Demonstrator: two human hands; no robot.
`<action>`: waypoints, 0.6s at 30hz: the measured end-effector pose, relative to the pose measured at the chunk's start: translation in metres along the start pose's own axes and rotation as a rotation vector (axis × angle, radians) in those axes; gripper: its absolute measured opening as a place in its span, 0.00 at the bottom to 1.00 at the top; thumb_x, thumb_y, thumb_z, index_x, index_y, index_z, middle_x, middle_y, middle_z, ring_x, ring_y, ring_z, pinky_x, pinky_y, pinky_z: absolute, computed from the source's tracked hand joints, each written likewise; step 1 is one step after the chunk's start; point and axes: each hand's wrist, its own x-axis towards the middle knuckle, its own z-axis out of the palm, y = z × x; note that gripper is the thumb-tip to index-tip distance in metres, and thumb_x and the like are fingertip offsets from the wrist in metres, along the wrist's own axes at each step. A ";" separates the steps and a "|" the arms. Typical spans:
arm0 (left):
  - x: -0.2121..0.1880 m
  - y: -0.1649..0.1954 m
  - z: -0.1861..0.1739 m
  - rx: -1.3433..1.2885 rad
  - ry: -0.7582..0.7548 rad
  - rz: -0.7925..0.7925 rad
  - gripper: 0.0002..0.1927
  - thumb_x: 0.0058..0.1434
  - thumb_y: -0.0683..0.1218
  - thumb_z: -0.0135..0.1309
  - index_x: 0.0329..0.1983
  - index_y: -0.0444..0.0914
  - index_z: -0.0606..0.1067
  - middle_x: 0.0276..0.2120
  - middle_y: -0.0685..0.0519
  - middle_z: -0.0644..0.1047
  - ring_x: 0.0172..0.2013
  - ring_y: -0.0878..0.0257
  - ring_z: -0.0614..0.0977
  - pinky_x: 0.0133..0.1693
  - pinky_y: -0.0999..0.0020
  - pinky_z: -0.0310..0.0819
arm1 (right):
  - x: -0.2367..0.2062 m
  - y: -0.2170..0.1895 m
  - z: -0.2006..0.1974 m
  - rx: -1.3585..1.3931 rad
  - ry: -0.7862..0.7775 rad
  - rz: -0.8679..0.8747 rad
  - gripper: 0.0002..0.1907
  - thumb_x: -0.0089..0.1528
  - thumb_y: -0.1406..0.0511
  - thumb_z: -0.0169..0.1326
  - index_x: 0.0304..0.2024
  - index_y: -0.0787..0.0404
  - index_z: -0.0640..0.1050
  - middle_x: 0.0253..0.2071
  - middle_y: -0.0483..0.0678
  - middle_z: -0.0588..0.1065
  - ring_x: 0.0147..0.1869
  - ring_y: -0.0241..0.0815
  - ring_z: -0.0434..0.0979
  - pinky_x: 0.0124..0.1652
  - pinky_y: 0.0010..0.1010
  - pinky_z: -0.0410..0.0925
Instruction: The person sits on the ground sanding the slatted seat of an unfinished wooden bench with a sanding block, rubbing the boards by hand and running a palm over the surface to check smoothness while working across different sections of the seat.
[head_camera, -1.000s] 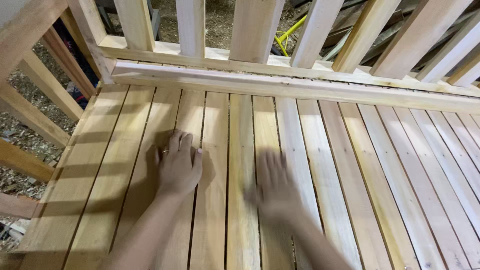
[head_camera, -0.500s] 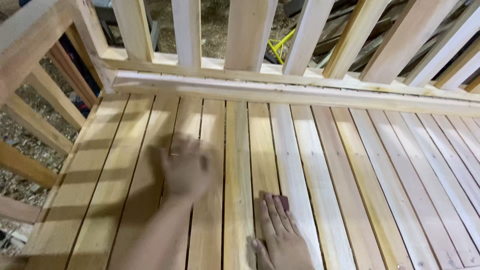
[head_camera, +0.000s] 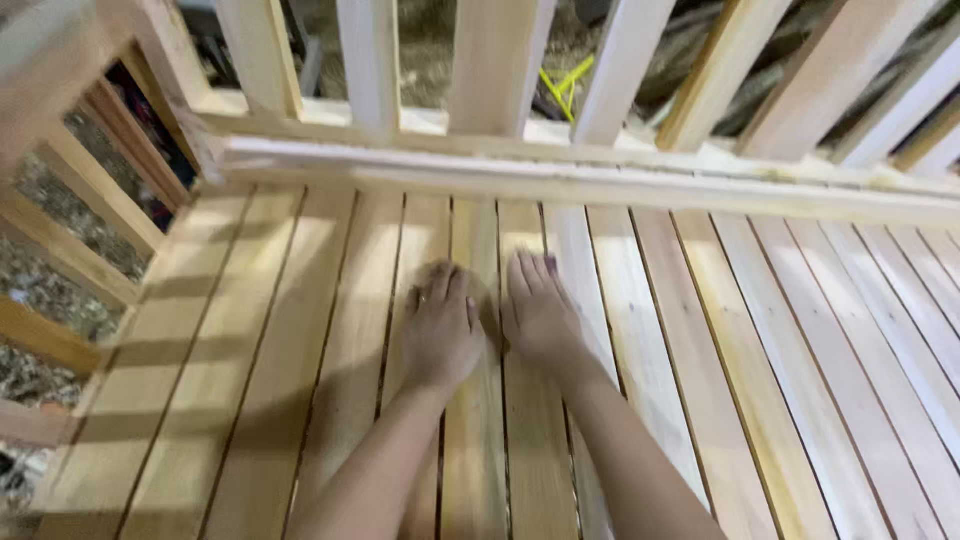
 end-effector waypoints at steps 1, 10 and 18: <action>-0.003 0.001 -0.001 -0.023 -0.018 -0.012 0.26 0.69 0.49 0.40 0.68 0.36 0.65 0.69 0.44 0.64 0.69 0.50 0.63 0.69 0.47 0.47 | -0.049 -0.004 -0.007 0.036 0.051 -0.036 0.38 0.63 0.60 0.46 0.73 0.69 0.55 0.75 0.62 0.54 0.81 0.57 0.47 0.76 0.44 0.44; -0.005 0.016 -0.013 -0.029 -0.120 -0.061 0.30 0.65 0.54 0.44 0.69 0.39 0.64 0.72 0.47 0.60 0.72 0.51 0.57 0.69 0.47 0.44 | -0.176 0.019 0.002 -0.044 0.136 -0.073 0.43 0.63 0.50 0.45 0.71 0.73 0.54 0.74 0.64 0.54 0.78 0.61 0.50 0.72 0.50 0.44; -0.003 0.012 -0.015 -0.014 -0.185 -0.081 0.29 0.66 0.55 0.43 0.70 0.43 0.63 0.73 0.50 0.58 0.73 0.54 0.55 0.71 0.49 0.41 | 0.056 0.094 0.037 0.018 0.037 0.168 0.41 0.68 0.47 0.37 0.76 0.65 0.50 0.79 0.61 0.47 0.81 0.61 0.43 0.75 0.46 0.39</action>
